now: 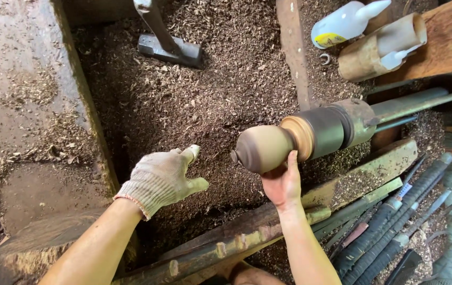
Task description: The person uses a chisel to shape a wooden piece mounted on a lathe, then removes the piece and applies glue from a bottle to the base and neck areas while the lathe is stationary.
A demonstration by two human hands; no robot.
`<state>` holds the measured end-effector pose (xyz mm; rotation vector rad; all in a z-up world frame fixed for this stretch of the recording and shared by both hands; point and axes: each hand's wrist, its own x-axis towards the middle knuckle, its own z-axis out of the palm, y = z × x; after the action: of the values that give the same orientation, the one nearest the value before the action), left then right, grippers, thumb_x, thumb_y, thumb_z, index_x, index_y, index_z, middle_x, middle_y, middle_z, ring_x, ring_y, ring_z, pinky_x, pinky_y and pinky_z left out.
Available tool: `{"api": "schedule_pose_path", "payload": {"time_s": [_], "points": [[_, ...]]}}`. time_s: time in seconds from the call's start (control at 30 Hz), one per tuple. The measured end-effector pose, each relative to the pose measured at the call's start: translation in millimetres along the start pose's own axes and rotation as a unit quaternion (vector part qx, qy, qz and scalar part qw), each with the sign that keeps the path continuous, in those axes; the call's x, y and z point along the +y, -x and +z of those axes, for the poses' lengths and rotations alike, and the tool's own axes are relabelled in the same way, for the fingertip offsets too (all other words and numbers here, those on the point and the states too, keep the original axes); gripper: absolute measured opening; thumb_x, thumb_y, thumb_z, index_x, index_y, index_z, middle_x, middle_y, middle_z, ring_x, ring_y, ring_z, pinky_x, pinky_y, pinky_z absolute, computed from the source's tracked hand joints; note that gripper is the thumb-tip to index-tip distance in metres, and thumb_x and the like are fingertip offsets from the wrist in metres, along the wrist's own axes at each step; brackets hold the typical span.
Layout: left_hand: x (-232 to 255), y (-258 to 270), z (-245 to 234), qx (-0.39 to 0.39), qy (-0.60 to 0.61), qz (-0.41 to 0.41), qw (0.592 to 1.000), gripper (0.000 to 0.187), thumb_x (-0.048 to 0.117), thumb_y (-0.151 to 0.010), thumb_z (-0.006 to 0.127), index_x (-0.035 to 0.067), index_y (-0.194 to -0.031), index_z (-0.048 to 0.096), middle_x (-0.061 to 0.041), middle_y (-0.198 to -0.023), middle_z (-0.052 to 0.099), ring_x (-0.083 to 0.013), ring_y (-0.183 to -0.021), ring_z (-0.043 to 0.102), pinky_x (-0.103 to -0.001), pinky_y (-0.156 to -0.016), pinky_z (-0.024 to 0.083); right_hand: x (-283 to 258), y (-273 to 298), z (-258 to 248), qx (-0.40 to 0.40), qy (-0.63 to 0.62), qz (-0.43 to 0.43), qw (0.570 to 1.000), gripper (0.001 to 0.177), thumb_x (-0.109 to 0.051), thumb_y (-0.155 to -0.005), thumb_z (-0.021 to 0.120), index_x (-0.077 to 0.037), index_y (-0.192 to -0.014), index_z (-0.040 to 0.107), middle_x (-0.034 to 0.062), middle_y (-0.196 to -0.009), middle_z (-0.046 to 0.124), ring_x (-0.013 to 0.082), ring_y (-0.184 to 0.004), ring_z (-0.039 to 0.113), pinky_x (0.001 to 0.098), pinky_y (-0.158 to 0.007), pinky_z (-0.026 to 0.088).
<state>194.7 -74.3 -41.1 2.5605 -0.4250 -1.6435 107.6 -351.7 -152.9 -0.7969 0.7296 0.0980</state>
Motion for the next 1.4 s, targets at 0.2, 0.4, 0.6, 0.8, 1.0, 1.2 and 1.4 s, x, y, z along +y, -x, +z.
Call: {"api": "schedule_pose_path", "payload": {"time_s": [0.2,0.4,0.6,0.8,1.0,1.2,1.4], "points": [[-2,-17,12,0.005,0.001,-0.003,1.0,0.102,0.078,-0.082,0.059,0.032,-0.163,0.016,-0.007,-0.16,0.039,-0.0093,-0.06,0.063,-0.024,-0.046,0.051,2,-1,-7,-0.032,-0.017,-0.015,0.999,0.09,-0.057,-0.086,0.066,-0.015,-0.157,0.031,0.0106,-0.155,0.04,0.0316,-0.147,0.036,0.0534,-0.124,0.028],[7,-12,8,-0.02,0.014,-0.008,1.0,0.103,0.076,-0.081,0.06,0.033,-0.163,0.014,-0.006,-0.161,0.039,-0.0113,-0.068,0.066,-0.026,-0.053,0.053,3,-1,-2,-0.006,-0.005,-0.01,1.0,0.091,-0.059,-0.083,0.068,-0.018,-0.156,0.032,0.0082,-0.156,0.041,0.0294,-0.147,0.038,0.0517,-0.123,0.028],[15,-6,6,-0.05,0.008,0.011,0.999,0.103,0.075,-0.083,0.058,0.029,-0.164,0.015,-0.007,-0.146,0.056,-0.0164,-0.084,0.074,-0.032,-0.065,0.062,5,-1,-1,-0.015,-0.021,-0.014,1.0,0.09,-0.06,-0.083,0.068,-0.019,-0.156,0.034,0.0069,-0.154,0.044,0.0288,-0.146,0.039,0.0523,-0.123,0.029],[13,-9,9,-0.032,-0.011,0.022,0.999,0.104,0.078,-0.084,0.055,0.026,-0.164,0.015,-0.008,-0.145,0.058,-0.0158,-0.083,0.071,-0.032,-0.064,0.06,5,0,2,-0.004,-0.027,-0.013,1.0,0.089,-0.06,-0.083,0.068,-0.02,-0.155,0.034,0.0073,-0.154,0.043,0.0294,-0.146,0.039,0.0525,-0.123,0.03],[13,-8,11,-0.043,0.006,0.02,0.999,0.101,0.076,-0.085,0.055,0.028,-0.164,0.015,-0.01,-0.155,0.047,-0.012,-0.07,0.068,-0.027,-0.053,0.056,3,2,5,-0.001,-0.016,-0.009,1.0,0.09,-0.063,-0.083,0.064,-0.021,-0.156,0.033,0.0071,-0.154,0.042,0.0298,-0.146,0.039,0.0539,-0.122,0.029],[7,-8,16,-0.018,0.033,0.037,0.999,0.097,0.074,-0.085,0.057,0.026,-0.163,0.023,-0.01,-0.129,0.065,-0.0109,-0.062,0.06,-0.027,-0.048,0.048,3,0,6,-0.032,-0.011,-0.011,0.999,0.093,-0.064,-0.083,0.067,-0.018,-0.156,0.033,0.0072,-0.154,0.042,0.0304,-0.146,0.038,0.0554,-0.123,0.027],[2,-11,22,0.016,0.041,0.071,0.996,0.098,0.074,-0.084,0.061,0.019,-0.159,0.032,-0.009,-0.095,0.074,-0.0169,-0.071,0.066,-0.033,-0.06,0.056,5,-4,-3,-0.005,-0.018,-0.005,1.0,0.097,-0.065,-0.078,0.07,-0.019,-0.155,0.034,0.0067,-0.151,0.044,0.0309,-0.144,0.04,0.0562,-0.123,0.028]]}}
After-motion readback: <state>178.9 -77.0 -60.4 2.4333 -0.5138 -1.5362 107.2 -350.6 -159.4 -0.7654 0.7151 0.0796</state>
